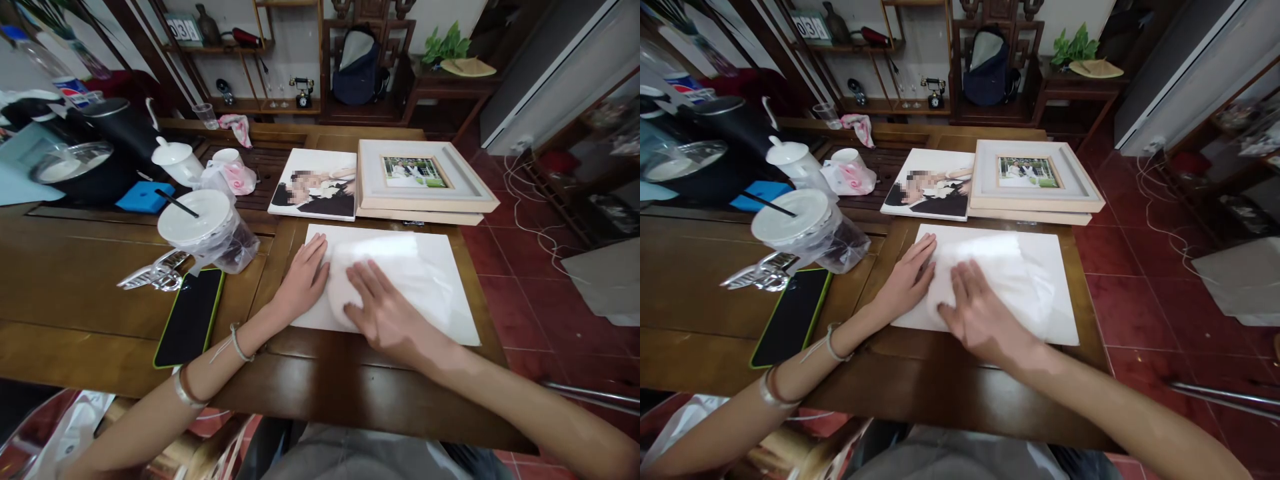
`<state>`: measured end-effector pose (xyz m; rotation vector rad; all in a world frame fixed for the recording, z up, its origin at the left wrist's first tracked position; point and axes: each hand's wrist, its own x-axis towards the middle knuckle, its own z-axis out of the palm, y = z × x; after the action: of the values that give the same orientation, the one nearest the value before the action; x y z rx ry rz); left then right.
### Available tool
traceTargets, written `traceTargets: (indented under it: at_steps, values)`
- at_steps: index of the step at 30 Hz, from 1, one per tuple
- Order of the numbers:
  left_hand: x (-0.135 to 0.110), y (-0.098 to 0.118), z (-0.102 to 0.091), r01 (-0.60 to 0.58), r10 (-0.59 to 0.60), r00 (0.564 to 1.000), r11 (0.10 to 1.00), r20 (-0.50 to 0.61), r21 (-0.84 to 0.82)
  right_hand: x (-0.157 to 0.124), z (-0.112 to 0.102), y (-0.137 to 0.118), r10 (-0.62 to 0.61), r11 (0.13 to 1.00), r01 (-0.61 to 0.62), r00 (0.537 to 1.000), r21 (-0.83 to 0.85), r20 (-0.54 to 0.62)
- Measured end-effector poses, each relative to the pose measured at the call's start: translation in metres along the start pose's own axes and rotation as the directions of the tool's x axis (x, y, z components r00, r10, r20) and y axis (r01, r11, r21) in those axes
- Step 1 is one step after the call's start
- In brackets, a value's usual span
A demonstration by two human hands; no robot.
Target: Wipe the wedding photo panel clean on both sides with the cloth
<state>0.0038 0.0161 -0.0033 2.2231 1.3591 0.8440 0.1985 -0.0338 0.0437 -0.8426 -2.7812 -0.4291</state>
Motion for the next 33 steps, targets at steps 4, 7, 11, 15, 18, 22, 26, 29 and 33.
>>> traceTargets:
  at_steps: [4,7,11,15,18,22,26,29,33]
  values:
    - [0.000,0.001,-0.001,0.006,-0.006,1.000,1.000,0.014,0.015,-0.023,-0.034,-0.030,-0.074,0.987,0.070,0.997,0.142,0.027]
    - [0.000,0.002,-0.001,0.013,-0.013,1.000,1.000,0.019,0.014,-0.030,-0.053,-0.023,-0.108,0.937,0.052,0.983,0.344,0.147]
    - [0.000,0.003,-0.002,0.020,-0.020,0.999,1.000,0.025,0.006,-0.027,-0.054,0.013,-0.073,0.853,-0.086,0.957,0.514,0.282]
    - [0.000,0.002,-0.002,0.019,-0.019,0.999,1.000,0.030,0.002,-0.010,-0.030,0.048,0.099,0.900,-0.217,0.946,0.378,0.308]
    - [0.000,0.001,-0.001,0.018,-0.017,0.999,1.000,0.035,-0.012,0.008,-0.011,0.063,0.182,0.915,-0.277,0.932,0.292,0.313]
    - [0.000,0.000,-0.001,0.028,-0.027,0.999,0.999,0.020,-0.037,0.030,-0.001,0.062,0.299,0.909,-0.368,0.903,0.197,0.308]
    - [0.001,0.003,-0.004,0.077,-0.082,0.996,0.986,-0.022,-0.151,0.037,-0.004,0.034,0.264,0.910,-0.359,0.889,0.209,0.375]
    - [0.003,0.007,-0.008,0.113,-0.137,0.988,0.959,-0.076,-0.260,0.031,-0.010,0.005,0.084,0.928,-0.199,0.936,0.316,0.341]
    - [0.003,0.009,-0.011,0.121,-0.167,0.978,0.943,-0.125,-0.311,0.015,-0.019,-0.015,-0.166,0.869,0.031,0.958,0.494,0.232]
